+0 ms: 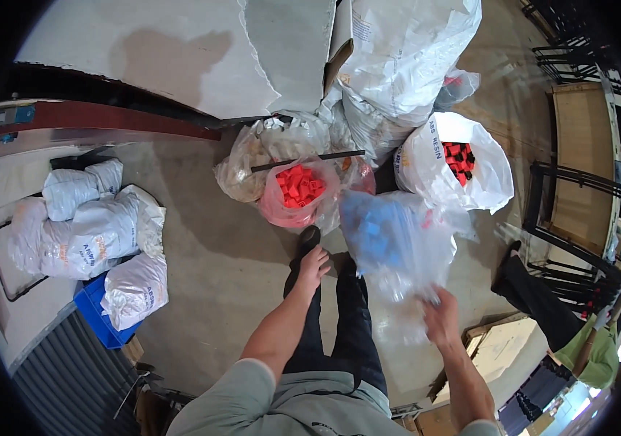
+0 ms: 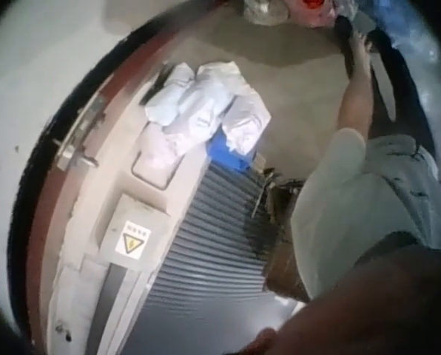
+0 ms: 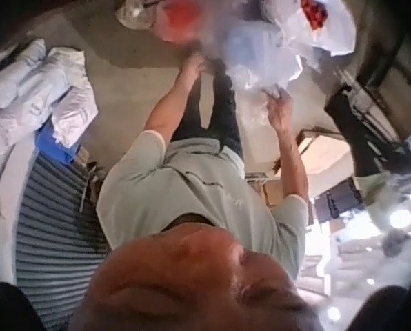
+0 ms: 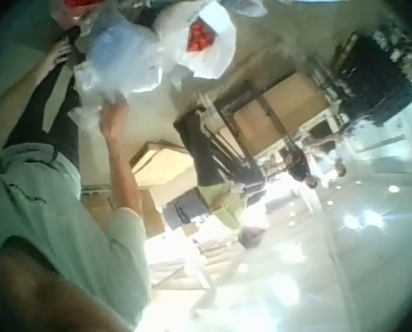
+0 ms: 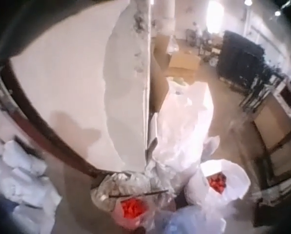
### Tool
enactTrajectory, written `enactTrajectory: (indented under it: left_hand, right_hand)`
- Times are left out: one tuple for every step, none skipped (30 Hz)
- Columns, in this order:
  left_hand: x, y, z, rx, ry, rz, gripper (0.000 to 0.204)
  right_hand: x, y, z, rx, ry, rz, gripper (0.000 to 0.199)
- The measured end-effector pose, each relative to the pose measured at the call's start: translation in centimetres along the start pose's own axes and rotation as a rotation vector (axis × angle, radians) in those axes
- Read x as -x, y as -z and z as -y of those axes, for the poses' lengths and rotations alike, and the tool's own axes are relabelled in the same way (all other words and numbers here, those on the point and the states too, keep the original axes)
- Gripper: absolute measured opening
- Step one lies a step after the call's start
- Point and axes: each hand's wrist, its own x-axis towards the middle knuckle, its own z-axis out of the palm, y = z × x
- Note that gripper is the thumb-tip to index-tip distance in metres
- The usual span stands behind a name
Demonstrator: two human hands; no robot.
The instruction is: Packing and organizing plastic components and materials into bags and boxes in a manufacturing warehouse.
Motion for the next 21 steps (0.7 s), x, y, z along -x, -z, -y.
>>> enactTrajectory:
  left_hand:
    - [-1.0, -2.2, 0.1, -0.002, 0.016, 0.016, 0.059]
    - [-1.9, -4.3, -0.2, -0.037, 0.023, -0.051, 0.058]
    - [-2.6, -5.9, -0.6, -0.074, 0.029, -0.116, 0.058]
    - [-3.1, -6.3, -1.3, -0.092, 0.039, -0.101, 0.058]
    - [-3.5, -7.3, -2.1, -0.006, 0.145, 0.094, 0.055]
    - [-3.7, -7.3, -2.6, 0.080, 0.251, 0.273, 0.053]
    - [-3.2, -6.8, -2.5, 0.055, 0.265, 0.289, 0.053]
    - [-2.6, -6.3, -2.0, 0.036, 0.293, 0.285, 0.052]
    - [-2.3, -5.6, -1.9, 0.015, 0.318, 0.280, 0.051]
    - [-2.4, -4.9, -2.2, -0.009, 0.328, 0.299, 0.051]
    - [-1.8, -4.3, -2.3, 0.030, 0.306, 0.322, 0.049]
    - [-1.2, -3.6, -2.5, 0.074, 0.279, 0.342, 0.046]
    - [-0.7, -2.9, -2.7, 0.120, 0.252, 0.359, 0.044]
    - [-0.6, -2.1, -2.8, 0.110, 0.253, 0.363, 0.044]
    - [-0.8, -0.8, -3.0, 0.123, 0.256, 0.321, 0.044]
    - [-1.0, 0.3, -3.3, 0.138, 0.256, 0.275, 0.045]
    - [-0.5, 0.9, -3.7, 0.124, 0.264, 0.273, 0.045]
    - [0.3, 1.4, -4.3, 0.175, 0.250, 0.280, 0.044]
    - [1.0, 1.6, -4.7, 0.227, 0.234, 0.286, 0.043]
    - [1.4, 1.9, -5.0, 0.220, 0.231, 0.278, 0.043]
    - [1.8, 2.1, -5.3, 0.247, 0.144, 0.342, 0.042]
  right_hand:
    - [3.1, 1.4, 1.3, -0.237, -0.053, -0.064, 0.032]
    - [6.0, 2.3, 2.2, -0.476, -0.099, -0.131, 0.036]
    - [8.0, 4.0, 2.3, -0.263, 0.035, -0.133, 0.036]
    - [9.1, 5.5, 5.8, -0.080, -0.026, 0.037, 0.032]
    - [10.7, 5.2, 5.5, -0.034, 0.115, -0.012, 0.025]
    - [12.0, 5.5, 6.0, -0.014, 0.059, 0.030, 0.023]
    - [13.2, 5.7, 6.4, 0.003, 0.005, 0.077, 0.024]
    - [14.3, 5.3, 6.2, -0.005, -0.006, 0.043, 0.024]
    - [15.5, 4.5, 5.7, -0.061, -0.050, 0.015, 0.022]
    - [16.3, 3.5, 5.3, -0.120, -0.091, -0.010, 0.021]
    - [17.2, 2.7, 5.1, -0.132, -0.106, -0.034, 0.021]
    - [17.6, 2.0, 4.9, -0.269, -0.152, -0.111, 0.018]
    - [18.1, 1.3, 4.5, -0.405, -0.197, -0.186, 0.015]
    - [18.3, 0.9, 4.1, -0.412, -0.197, -0.194, 0.015]
    - [18.6, 0.1, 3.5, -0.465, -0.260, -0.234, 0.013]
    - [18.7, -0.6, 2.9, -0.517, -0.323, -0.270, 0.010]
    - [19.0, -1.0, 1.9, -0.528, -0.333, -0.276, 0.010]
    - [19.3, -1.1, 0.5, -0.610, -0.324, -0.274, 0.010]
    - [19.4, -1.5, -0.7, -0.690, -0.314, -0.271, 0.009]
    - [19.2, -2.4, -1.3, -0.703, -0.384, -0.322, 0.011]
    - [19.0, -2.8, -1.6, -0.711, -0.386, -0.315, 0.011]
